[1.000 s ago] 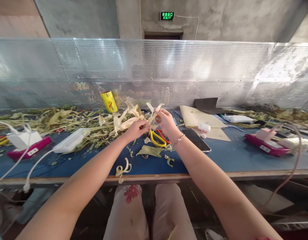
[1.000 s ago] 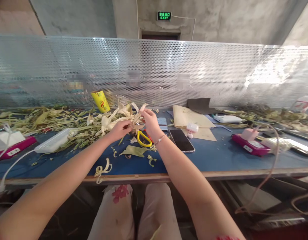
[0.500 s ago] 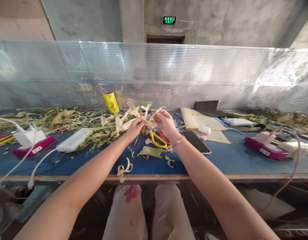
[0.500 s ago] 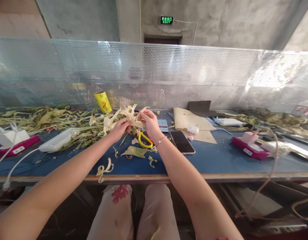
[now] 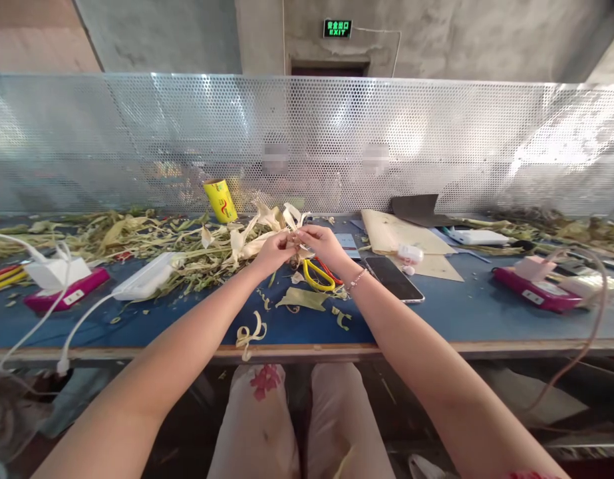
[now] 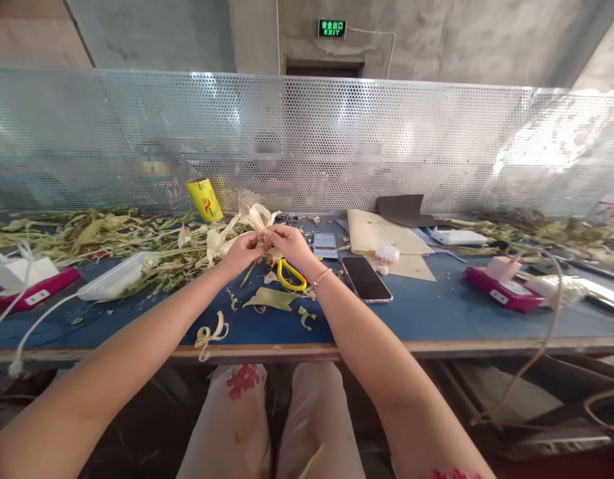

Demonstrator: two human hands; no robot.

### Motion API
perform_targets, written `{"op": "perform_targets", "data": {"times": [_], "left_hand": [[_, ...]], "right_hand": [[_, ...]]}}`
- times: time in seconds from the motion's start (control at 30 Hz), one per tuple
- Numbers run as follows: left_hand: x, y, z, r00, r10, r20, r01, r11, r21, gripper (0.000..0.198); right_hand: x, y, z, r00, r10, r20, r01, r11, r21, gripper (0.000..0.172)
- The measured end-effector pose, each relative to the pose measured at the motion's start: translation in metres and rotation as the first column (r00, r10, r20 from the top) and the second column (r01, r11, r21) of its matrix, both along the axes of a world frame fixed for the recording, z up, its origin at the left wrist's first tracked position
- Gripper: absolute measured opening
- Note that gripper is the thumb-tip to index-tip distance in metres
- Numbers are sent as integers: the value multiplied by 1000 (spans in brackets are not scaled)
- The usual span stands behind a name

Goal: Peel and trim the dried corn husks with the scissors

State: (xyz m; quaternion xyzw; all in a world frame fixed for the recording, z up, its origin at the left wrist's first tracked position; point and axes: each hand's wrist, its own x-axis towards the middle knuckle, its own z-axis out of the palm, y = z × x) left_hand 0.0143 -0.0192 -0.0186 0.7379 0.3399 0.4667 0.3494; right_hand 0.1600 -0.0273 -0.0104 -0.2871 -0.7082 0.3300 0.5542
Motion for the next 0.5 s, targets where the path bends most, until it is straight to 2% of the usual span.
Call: {"op": "perform_targets", "data": {"times": [0.13,0.23,0.37,0.43,0.5], "left_hand": [[1,-2,2,999,33,-23,-33,999,0,21],[1,-4,2,1000,-9,-10,8,1000,-30,26],[2,-4,0,983,-73,170,105,977,-186,34],[3,-3,0,967,-42,250,112,956,-272,36],[5,-3,0,966,2,259,80,949,-306,36]], "right_hand": [[0,1,1,999,-42,0,42,998,-45,16],[1,1,1,994,-103,-23,100,991,-88,14],[0,1,1,994,-106,2,106,990,-94,18],[0,1,0,994,-105,27,107,991,-84,21],[-2,2,-2,992,-125,21,127,987,-99,26]]}}
